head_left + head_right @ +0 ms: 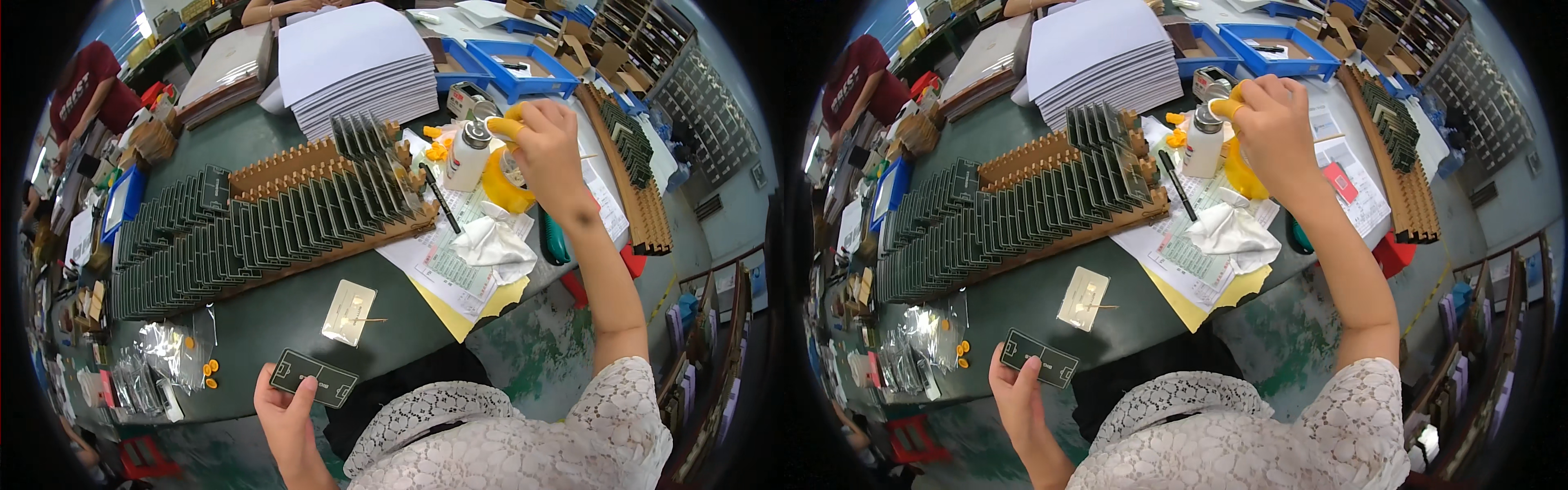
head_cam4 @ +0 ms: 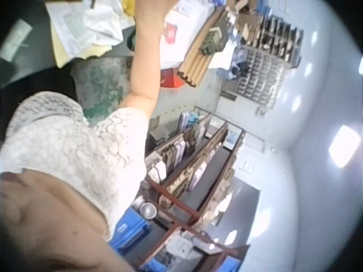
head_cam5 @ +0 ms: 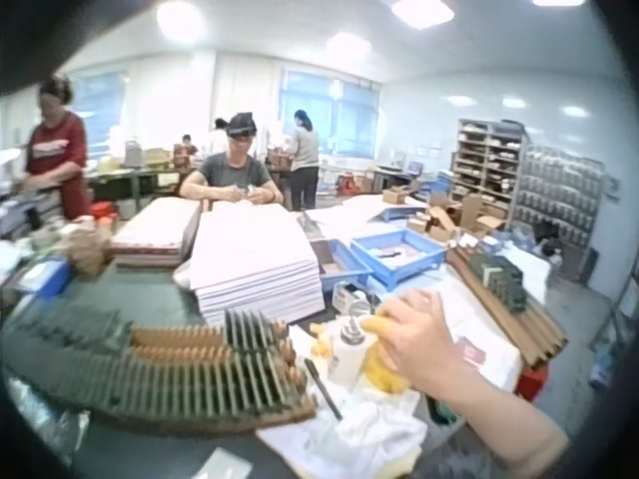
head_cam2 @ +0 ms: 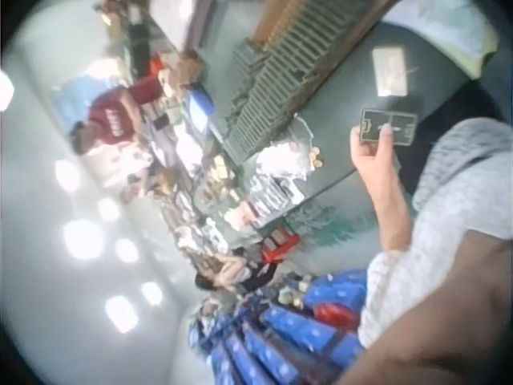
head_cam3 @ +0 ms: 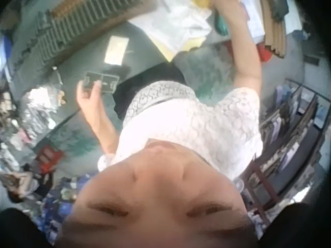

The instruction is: The person uses a wooden stick to apply a substance to a small rectangular circuit board, then wipes the board with a white cloth. The person handles the board one at a time, flipping it over to clean different sides. The workspace contains stacks of similar boards and various tools.

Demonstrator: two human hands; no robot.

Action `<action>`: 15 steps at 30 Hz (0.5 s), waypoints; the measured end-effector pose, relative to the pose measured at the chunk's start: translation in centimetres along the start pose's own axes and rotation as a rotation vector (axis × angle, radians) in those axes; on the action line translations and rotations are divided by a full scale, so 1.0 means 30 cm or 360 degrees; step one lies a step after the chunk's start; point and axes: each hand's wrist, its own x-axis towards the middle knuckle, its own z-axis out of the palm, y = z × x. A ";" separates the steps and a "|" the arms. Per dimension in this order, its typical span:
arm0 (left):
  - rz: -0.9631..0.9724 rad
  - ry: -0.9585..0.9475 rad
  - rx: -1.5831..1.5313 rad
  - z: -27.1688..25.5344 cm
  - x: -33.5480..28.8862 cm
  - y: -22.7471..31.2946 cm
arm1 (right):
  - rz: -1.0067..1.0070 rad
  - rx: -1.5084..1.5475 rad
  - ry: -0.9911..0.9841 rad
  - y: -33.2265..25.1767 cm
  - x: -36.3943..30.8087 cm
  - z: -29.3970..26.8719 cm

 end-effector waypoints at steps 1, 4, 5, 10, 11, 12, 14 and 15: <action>-0.0004 -0.0037 -0.0031 0.002 0.002 0.000 | -0.0068 -0.0081 0.0001 0.007 0.007 0.025; -0.0048 -0.0088 -0.0129 -0.016 -0.003 0.001 | -0.0171 -0.0214 -0.0024 -0.015 0.028 0.071; -0.0086 -0.0091 -0.0161 -0.009 -0.003 0.008 | -0.0191 -0.0216 -0.0041 -0.018 0.024 0.092; -0.0222 -0.0233 -0.0130 0.000 0.010 0.038 | -0.0192 -0.0317 -0.0130 0.000 -0.017 0.097; -0.0245 -0.0241 -0.0138 -0.008 0.008 0.034 | -0.0170 -0.0358 -0.0163 -0.016 -0.018 0.097; -0.0263 -0.0232 -0.0142 -0.011 0.008 0.033 | -0.0173 -0.0366 -0.0179 -0.030 -0.011 0.089; -0.0305 -0.0239 -0.0147 -0.009 0.010 0.036 | -0.0166 -0.0403 -0.0217 -0.047 -0.002 0.076; -0.0334 -0.0233 -0.0129 -0.005 0.009 0.043 | -0.0142 -0.0396 -0.0240 -0.051 -0.001 0.075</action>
